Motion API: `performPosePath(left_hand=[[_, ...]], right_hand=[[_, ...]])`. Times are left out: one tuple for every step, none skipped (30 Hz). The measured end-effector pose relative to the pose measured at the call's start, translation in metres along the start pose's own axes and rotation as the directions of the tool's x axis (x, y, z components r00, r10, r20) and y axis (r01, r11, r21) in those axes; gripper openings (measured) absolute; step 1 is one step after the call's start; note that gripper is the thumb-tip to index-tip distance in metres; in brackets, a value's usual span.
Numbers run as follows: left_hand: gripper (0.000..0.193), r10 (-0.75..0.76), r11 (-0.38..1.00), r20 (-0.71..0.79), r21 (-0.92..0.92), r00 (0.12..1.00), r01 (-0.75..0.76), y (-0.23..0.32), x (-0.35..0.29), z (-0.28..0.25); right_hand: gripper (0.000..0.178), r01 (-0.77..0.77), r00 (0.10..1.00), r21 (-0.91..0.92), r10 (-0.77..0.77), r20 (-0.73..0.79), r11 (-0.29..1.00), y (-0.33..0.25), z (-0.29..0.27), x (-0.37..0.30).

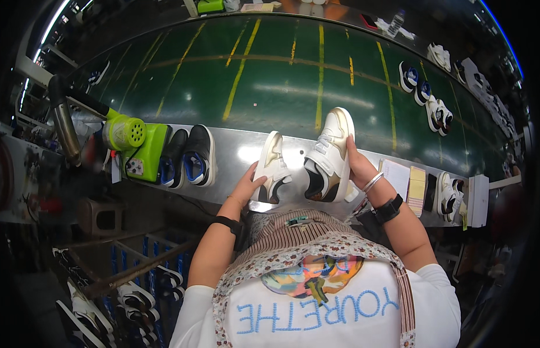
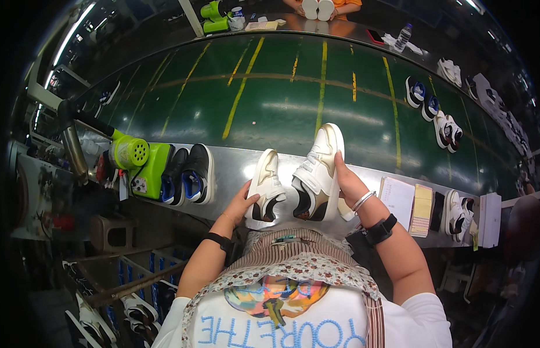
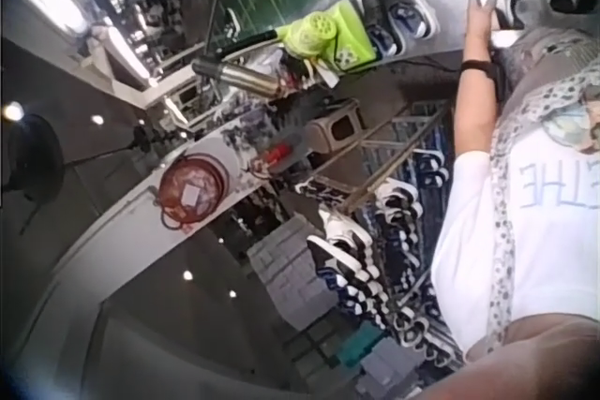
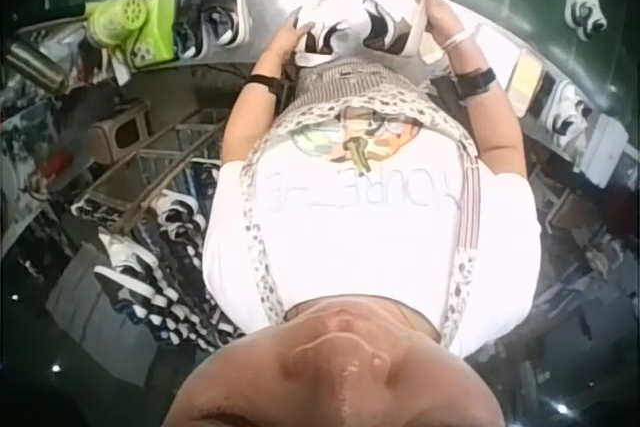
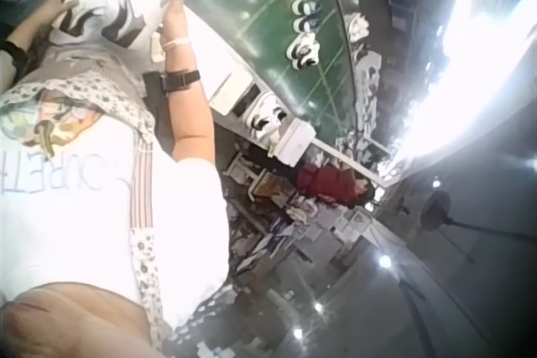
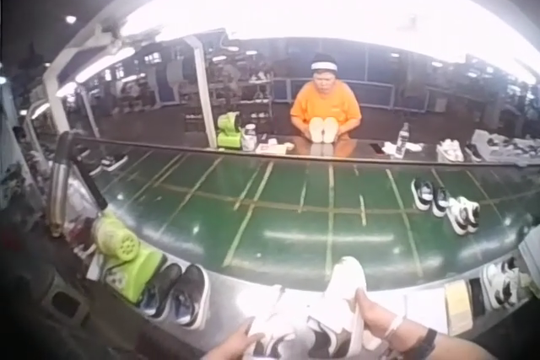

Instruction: The person picks up a pair of shoes, turns them over, and places them on a rack. They then pick up a second pair of shoes, wipe the heels with a cloth, and place them on the rack before picking up a third pair and trimming the edges with shears.

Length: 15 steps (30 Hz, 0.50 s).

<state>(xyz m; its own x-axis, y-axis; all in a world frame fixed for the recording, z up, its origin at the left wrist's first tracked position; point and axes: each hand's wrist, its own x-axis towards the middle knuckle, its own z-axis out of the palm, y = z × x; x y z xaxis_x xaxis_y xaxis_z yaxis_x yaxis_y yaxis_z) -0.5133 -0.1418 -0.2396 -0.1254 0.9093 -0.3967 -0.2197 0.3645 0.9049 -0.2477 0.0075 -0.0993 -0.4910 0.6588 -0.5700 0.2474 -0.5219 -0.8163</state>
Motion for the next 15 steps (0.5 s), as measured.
performPosePath(left_hand=[[0.063, -0.011, 0.991, 0.027, -0.134, 1.0, 0.014, 0.004, -0.003, 0.0], [0.063, -0.009, 0.991, 0.022, -0.135, 1.0, 0.012, 0.009, -0.006, 0.001], [0.06, -0.033, 0.96, 0.035, -0.279, 0.999, 0.042, 0.012, -0.011, 0.002], [0.057, -0.053, 0.907, 0.051, -0.416, 0.997, 0.07, 0.015, -0.015, 0.003], [0.057, -0.051, 0.906, 0.041, -0.419, 0.998, 0.064, 0.016, -0.018, 0.003], [0.056, -0.014, 0.892, 0.033, -0.452, 0.999, 0.028, 0.018, -0.022, 0.003], [0.055, 0.023, 0.875, 0.023, -0.484, 0.999, -0.009, 0.02, -0.026, 0.002], [0.055, 0.024, 0.875, 0.013, -0.484, 1.0, -0.015, 0.023, -0.029, 0.002], [0.057, 0.064, 0.859, 0.05, -0.511, 0.997, -0.029, 0.028, -0.033, 0.001], [0.059, 0.105, 0.843, 0.087, -0.536, 0.991, -0.042, 0.033, -0.036, 0.001], [0.059, 0.104, 0.845, 0.081, -0.534, 0.991, -0.045, 0.035, -0.04, 0.001], [0.062, 0.102, 0.844, 0.068, -0.533, 0.992, -0.05, 0.038, -0.043, 0.001], [0.065, 0.1, 0.845, 0.056, -0.533, 0.993, -0.055, 0.041, -0.045, 0.001], [0.065, 0.111, 0.836, 0.075, -0.547, 0.991, -0.053, 0.043, -0.048, -0.001], [0.065, 0.11, 0.837, 0.076, -0.544, 0.991, -0.051, 0.044, -0.049, -0.004]], right_hand=[[0.079, 0.001, 1.0, 0.002, -0.001, -0.005, 1.0, 0.0, 0.001, 0.0], [0.079, 0.001, 1.0, 0.0, -0.001, -0.001, 1.0, 0.0, 0.003, 0.0], [0.078, 0.001, 1.0, 0.027, -0.001, 0.009, 1.0, -0.001, 0.005, 0.0], [0.077, -0.001, 1.0, 0.053, 0.0, 0.02, 0.999, -0.001, 0.007, 0.0], [0.077, -0.001, 1.0, 0.049, 0.0, 0.029, 0.999, -0.001, 0.01, -0.001], [0.076, -0.015, 0.999, 0.076, 0.013, 0.031, 0.997, -0.001, 0.014, -0.001], [0.076, -0.029, 0.999, 0.103, 0.026, 0.033, 0.994, -0.001, 0.018, -0.001], [0.076, -0.03, 0.999, 0.1, 0.026, 0.043, 0.995, 0.0, 0.021, 0.001], [0.075, -0.015, 0.997, 0.142, 0.004, 0.077, 0.99, 0.003, 0.025, 0.004], [0.074, -0.001, 0.994, 0.186, -0.019, 0.109, 0.983, 0.006, 0.029, 0.006], [0.074, -0.002, 0.993, 0.188, -0.02, 0.116, 0.982, 0.008, 0.034, 0.008], [0.072, 0.01, 0.99, 0.24, -0.043, 0.131, 0.971, 0.009, 0.039, 0.01], [0.071, 0.021, 0.987, 0.292, -0.066, 0.144, 0.956, 0.011, 0.044, 0.012], [0.071, 0.023, 0.987, 0.296, -0.069, 0.145, 0.955, 0.014, 0.047, 0.016], [0.07, 0.016, 0.981, 0.369, -0.086, 0.176, 0.929, 0.018, 0.05, 0.02]])
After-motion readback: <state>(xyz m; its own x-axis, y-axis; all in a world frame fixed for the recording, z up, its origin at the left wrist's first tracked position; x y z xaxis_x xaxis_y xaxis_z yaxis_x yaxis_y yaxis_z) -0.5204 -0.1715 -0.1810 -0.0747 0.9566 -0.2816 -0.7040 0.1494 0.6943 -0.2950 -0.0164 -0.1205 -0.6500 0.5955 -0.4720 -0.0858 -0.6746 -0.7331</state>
